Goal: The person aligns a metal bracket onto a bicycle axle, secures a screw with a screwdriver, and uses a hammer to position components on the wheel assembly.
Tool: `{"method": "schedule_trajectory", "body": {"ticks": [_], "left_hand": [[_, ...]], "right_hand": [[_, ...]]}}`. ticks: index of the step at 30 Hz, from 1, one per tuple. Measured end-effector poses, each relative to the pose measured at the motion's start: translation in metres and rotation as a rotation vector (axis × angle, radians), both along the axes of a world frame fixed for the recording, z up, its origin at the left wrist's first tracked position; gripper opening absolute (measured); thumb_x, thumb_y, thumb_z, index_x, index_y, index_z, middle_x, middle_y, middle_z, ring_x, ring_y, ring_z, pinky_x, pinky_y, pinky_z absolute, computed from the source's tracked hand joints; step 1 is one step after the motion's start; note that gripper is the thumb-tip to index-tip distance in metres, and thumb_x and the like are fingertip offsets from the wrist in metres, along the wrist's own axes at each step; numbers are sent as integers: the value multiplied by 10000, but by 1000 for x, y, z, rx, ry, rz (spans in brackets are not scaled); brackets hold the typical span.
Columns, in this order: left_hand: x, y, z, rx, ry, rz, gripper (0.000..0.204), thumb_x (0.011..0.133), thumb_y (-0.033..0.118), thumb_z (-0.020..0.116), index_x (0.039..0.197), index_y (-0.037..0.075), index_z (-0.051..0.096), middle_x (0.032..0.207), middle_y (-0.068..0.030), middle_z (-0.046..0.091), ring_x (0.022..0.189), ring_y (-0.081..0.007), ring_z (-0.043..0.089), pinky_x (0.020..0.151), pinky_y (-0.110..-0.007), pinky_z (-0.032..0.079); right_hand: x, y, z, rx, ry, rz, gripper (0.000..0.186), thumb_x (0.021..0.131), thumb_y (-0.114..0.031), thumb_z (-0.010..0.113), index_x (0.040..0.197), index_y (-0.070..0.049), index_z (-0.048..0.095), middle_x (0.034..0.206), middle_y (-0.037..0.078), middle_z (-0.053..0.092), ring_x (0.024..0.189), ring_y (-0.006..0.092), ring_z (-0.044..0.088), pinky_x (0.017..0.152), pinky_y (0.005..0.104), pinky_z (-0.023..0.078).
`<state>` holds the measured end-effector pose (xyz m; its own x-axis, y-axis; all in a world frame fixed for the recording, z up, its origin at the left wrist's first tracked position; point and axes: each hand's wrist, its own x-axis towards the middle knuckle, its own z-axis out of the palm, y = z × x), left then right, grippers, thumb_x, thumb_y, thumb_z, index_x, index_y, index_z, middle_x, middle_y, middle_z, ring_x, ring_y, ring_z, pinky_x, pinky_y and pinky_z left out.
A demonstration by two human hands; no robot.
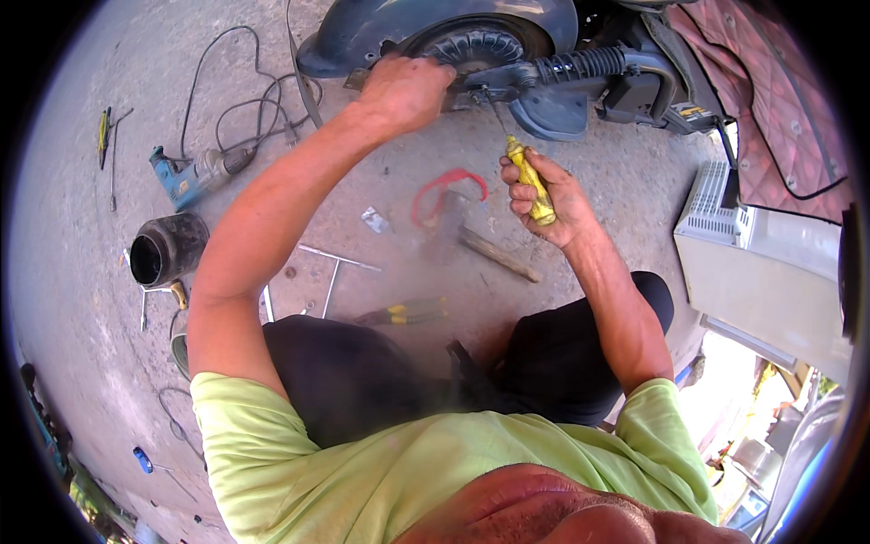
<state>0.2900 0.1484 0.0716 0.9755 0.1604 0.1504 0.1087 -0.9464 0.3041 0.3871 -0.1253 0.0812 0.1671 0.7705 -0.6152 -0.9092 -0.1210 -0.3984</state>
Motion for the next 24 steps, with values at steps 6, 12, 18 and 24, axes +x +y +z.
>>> {"method": "schedule_trajectory", "body": {"ticks": [6,12,18,24], "left_hand": [[-2,2,-1,-11,-12,10,175,899,193,625,987,55,685,1011,-196,710,958,-419,682,836,-535,536],[-2,2,-4,-11,-41,-11,175,896,191,614,978,55,687,1007,-194,713,943,-421,686,832,-530,540],[-1,1,-2,12,10,5,180,888,187,605,987,62,689,1032,-190,712,942,-408,694,831,-526,540],[-19,-4,-10,95,-266,-13,236,879,164,635,1103,100,673,1120,-134,660,1048,-334,638,894,-467,493]], "right_hand": [[-28,17,20,-428,-510,50,379,1084,-364,489,1225,-36,614,979,19,650,683,112,568,609,264,493],[-26,14,4,-361,-491,68,411,1100,-354,423,1264,-20,596,930,19,618,650,108,514,575,264,452],[-13,11,4,-126,-29,29,450,1111,-367,370,1312,-5,546,874,-6,572,627,90,461,558,229,421],[-29,17,0,-412,-424,96,442,1110,-374,363,1264,-33,598,896,4,598,672,126,525,616,278,475]]}}
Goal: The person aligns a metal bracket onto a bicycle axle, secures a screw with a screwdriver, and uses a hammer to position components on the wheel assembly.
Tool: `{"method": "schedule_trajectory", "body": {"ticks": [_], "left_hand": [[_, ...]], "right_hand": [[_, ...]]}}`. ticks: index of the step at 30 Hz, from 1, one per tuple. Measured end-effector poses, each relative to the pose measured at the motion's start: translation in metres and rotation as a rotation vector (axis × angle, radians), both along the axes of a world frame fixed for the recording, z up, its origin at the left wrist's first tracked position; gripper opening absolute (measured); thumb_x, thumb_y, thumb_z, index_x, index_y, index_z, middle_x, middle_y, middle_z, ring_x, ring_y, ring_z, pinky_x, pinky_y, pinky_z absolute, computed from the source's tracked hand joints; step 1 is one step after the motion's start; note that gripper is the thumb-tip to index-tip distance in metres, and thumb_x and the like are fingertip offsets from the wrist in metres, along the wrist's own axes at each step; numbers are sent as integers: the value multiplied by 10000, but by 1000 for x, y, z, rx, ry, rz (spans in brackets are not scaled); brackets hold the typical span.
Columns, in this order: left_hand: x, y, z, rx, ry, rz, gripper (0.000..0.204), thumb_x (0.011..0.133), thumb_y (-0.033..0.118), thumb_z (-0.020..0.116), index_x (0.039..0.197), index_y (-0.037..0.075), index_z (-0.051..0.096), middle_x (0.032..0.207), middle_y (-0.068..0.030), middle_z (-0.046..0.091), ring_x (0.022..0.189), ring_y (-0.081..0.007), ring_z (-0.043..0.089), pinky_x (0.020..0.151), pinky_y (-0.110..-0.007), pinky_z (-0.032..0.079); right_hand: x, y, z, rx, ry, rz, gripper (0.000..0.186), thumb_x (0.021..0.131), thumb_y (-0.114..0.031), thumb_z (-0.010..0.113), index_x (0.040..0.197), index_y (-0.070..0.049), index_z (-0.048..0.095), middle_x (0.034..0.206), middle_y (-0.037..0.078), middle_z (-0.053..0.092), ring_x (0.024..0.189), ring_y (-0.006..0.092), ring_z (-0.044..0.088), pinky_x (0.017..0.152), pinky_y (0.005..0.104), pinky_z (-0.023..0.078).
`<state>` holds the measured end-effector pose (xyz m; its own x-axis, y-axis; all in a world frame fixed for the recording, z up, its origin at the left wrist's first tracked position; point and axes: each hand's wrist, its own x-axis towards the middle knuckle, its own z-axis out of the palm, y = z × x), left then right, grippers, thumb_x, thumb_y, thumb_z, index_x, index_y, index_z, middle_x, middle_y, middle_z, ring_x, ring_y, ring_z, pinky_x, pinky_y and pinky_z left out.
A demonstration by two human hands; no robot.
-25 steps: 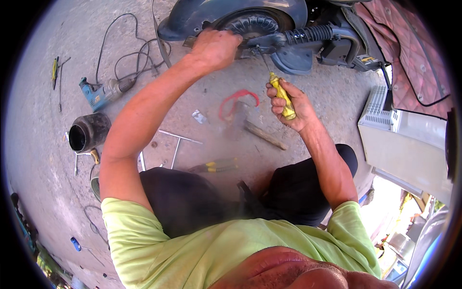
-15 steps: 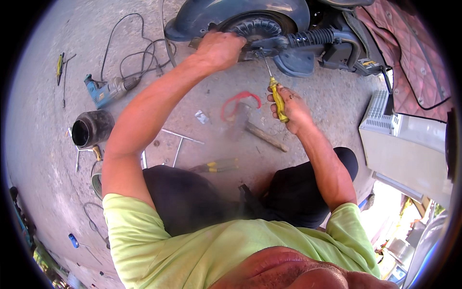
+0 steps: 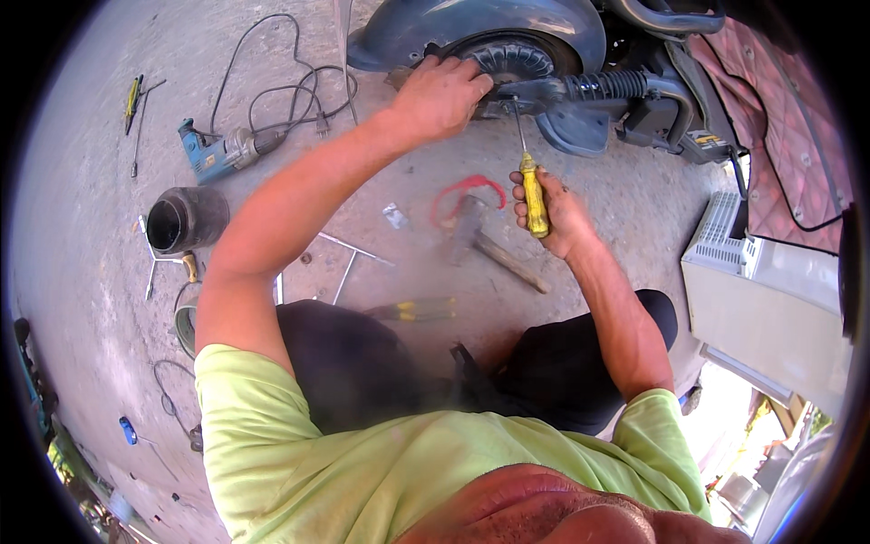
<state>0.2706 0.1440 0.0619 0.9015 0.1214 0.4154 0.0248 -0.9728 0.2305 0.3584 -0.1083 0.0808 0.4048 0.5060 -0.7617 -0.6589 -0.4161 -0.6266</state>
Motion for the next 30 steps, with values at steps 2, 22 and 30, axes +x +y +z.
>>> {"method": "schedule_trajectory", "body": {"ticks": [2,22,30], "left_hand": [[-10,-5,4,1,-148,-37,275,872,156,652,1142,107,674,1076,-99,647,1038,-287,631,893,-455,480],[-72,45,-10,-1353,44,624,541,1028,501,514,1214,7,635,1057,-99,699,941,-200,679,791,-361,509],[-58,58,-17,-1761,-103,606,552,1063,522,464,1289,29,567,1102,-127,689,994,-228,691,820,-397,516]], "right_hand": [[-3,-7,-9,-47,-38,27,430,1107,-370,376,1230,-41,624,904,12,615,710,140,561,646,294,496],[5,173,-8,113,-1634,716,518,901,-395,668,1245,-8,669,1133,227,720,1073,392,685,914,485,537],[17,187,-4,116,-1537,932,486,949,-478,609,1204,-78,711,1065,222,730,1022,420,686,885,501,542]]}}
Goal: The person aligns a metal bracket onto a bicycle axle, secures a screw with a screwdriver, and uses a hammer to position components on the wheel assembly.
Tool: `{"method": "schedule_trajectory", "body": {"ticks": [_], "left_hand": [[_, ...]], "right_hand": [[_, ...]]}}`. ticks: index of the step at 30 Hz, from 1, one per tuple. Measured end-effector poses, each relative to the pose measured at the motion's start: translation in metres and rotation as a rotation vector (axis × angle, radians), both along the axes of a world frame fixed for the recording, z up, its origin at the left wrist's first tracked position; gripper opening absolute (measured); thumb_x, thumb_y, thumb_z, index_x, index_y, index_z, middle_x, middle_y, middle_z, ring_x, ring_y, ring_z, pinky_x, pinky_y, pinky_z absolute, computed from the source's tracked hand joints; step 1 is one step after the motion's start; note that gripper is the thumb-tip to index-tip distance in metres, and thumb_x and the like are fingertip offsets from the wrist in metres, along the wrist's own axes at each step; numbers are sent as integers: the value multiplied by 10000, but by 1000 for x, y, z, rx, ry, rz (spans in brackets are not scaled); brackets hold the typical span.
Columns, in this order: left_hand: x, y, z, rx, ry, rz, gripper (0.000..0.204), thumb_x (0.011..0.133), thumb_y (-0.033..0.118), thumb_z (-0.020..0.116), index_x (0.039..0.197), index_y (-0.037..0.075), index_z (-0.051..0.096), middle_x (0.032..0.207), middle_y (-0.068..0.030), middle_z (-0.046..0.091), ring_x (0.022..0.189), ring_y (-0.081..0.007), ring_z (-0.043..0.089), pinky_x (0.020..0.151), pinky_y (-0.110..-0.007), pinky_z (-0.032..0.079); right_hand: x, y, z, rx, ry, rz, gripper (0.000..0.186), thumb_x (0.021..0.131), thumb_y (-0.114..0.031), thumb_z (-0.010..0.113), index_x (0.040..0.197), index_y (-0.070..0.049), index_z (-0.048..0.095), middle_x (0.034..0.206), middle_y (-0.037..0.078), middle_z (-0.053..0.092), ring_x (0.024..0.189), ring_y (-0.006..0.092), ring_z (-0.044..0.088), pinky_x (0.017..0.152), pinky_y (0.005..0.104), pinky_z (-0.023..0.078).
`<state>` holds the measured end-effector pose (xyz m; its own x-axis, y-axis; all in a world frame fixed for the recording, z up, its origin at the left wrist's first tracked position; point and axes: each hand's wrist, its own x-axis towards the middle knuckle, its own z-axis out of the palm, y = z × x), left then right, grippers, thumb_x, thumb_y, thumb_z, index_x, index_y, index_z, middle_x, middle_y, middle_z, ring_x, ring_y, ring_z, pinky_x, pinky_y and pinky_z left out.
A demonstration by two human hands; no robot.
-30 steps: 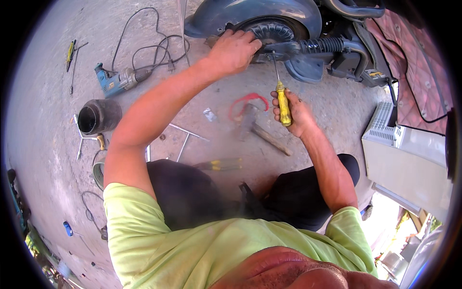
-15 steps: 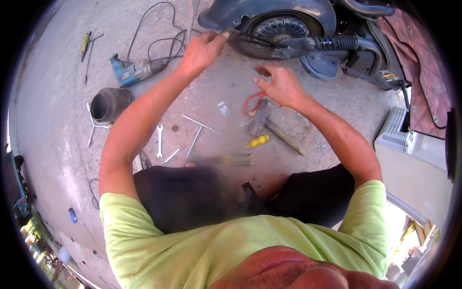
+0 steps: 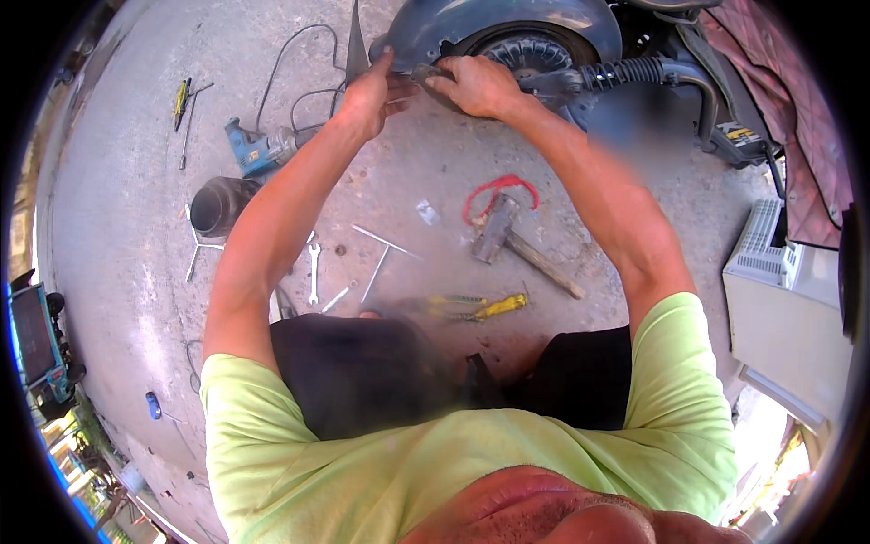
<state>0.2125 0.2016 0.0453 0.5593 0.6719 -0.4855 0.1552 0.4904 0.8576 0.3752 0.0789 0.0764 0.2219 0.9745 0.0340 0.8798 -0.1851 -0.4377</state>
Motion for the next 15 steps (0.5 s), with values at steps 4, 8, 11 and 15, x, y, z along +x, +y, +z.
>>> {"method": "schedule_trajectory", "body": {"ticks": [4,8,11,15], "left_hand": [[2,14,-7,-16,-99,104,497,1089,463,437,1308,30,544,1079,-139,683,943,-238,696,796,-398,516],[7,13,-6,-26,-106,138,458,1100,428,420,1316,42,538,1065,-139,679,921,-247,695,795,-407,518],[6,13,-7,-34,-100,118,491,1084,447,451,1357,41,483,1132,-163,637,990,-270,668,803,-410,525],[8,15,-7,-57,-95,121,516,1075,454,472,1375,36,455,1164,-182,610,1032,-285,646,810,-409,526]], "right_hand": [[-5,-4,6,46,43,-40,477,955,-478,602,1192,-79,715,1058,225,729,1017,420,687,884,504,539],[-8,-7,1,120,5,-83,434,935,-470,611,1107,-92,739,985,204,742,937,417,708,831,513,558],[-9,-7,0,99,8,-120,437,933,-474,606,1099,-93,740,984,215,738,946,415,708,842,515,556],[-9,-8,4,83,7,-117,466,930,-481,622,1138,-79,731,987,231,733,954,422,705,851,510,554]]}}
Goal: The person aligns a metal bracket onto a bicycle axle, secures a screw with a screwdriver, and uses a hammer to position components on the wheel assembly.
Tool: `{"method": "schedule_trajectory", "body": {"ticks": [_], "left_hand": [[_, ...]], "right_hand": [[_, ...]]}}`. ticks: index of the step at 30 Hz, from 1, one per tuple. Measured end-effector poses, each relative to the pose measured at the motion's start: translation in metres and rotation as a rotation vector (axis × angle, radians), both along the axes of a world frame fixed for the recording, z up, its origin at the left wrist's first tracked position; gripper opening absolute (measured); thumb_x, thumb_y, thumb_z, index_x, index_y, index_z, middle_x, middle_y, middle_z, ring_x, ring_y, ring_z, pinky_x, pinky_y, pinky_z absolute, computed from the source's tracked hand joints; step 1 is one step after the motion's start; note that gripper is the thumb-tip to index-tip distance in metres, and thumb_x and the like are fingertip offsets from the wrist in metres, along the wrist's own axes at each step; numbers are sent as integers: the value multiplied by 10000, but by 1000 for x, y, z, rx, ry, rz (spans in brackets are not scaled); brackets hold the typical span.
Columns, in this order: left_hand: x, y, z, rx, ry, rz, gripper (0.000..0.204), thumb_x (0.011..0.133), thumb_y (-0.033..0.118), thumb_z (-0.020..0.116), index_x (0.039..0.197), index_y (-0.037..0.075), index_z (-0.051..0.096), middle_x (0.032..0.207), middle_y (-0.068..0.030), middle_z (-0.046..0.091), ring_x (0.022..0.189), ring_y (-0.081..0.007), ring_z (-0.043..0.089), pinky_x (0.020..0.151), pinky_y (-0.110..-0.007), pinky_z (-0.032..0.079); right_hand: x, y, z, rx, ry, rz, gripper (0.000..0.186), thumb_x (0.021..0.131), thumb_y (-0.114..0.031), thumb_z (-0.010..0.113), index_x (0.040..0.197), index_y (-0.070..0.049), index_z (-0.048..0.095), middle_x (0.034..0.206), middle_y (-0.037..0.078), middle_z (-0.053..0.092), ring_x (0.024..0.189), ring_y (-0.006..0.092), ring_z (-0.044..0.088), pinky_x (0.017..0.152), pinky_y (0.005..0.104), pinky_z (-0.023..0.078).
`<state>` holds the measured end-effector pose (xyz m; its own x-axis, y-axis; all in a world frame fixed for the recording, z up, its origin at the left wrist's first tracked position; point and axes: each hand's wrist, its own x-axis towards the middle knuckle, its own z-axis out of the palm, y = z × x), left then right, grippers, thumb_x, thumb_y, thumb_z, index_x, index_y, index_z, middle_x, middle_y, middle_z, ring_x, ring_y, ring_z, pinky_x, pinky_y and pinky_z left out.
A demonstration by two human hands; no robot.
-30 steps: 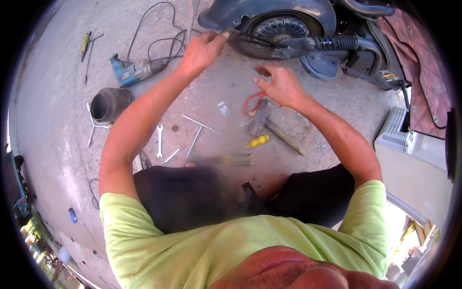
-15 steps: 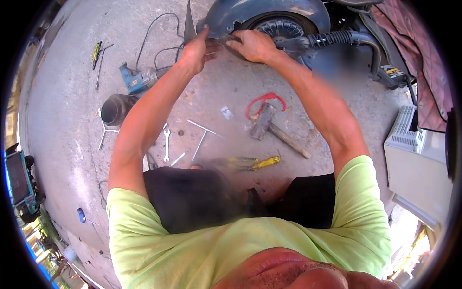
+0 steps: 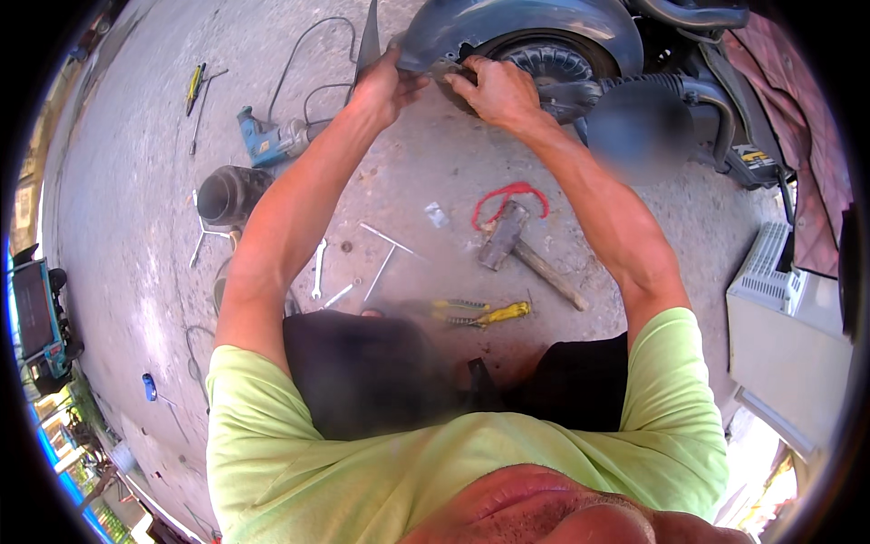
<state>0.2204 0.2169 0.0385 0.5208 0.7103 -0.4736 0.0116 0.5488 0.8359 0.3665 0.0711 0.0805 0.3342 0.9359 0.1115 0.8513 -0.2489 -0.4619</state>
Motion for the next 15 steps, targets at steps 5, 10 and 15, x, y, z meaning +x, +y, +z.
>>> {"method": "schedule_trajectory", "body": {"ticks": [5,10,15], "left_hand": [[0,11,-6,-25,-44,-21,461,1092,423,427,1334,33,477,1068,-164,635,940,-268,651,793,-413,526],[0,13,-9,-34,-82,-4,422,1103,385,401,1299,25,500,1012,-153,647,860,-256,649,761,-420,532],[2,13,-13,-52,-115,22,401,1093,358,440,1287,14,507,1032,-163,647,846,-274,662,765,-438,536]], "right_hand": [[2,2,-1,18,-18,12,512,928,-486,666,1194,-52,723,971,251,729,941,432,704,842,500,555],[0,3,-2,21,-25,10,502,931,-486,668,1177,-51,725,958,252,727,932,434,704,824,498,558],[3,3,-5,39,-24,17,498,933,-479,662,1165,-43,724,941,244,731,911,435,707,808,503,560]]}}
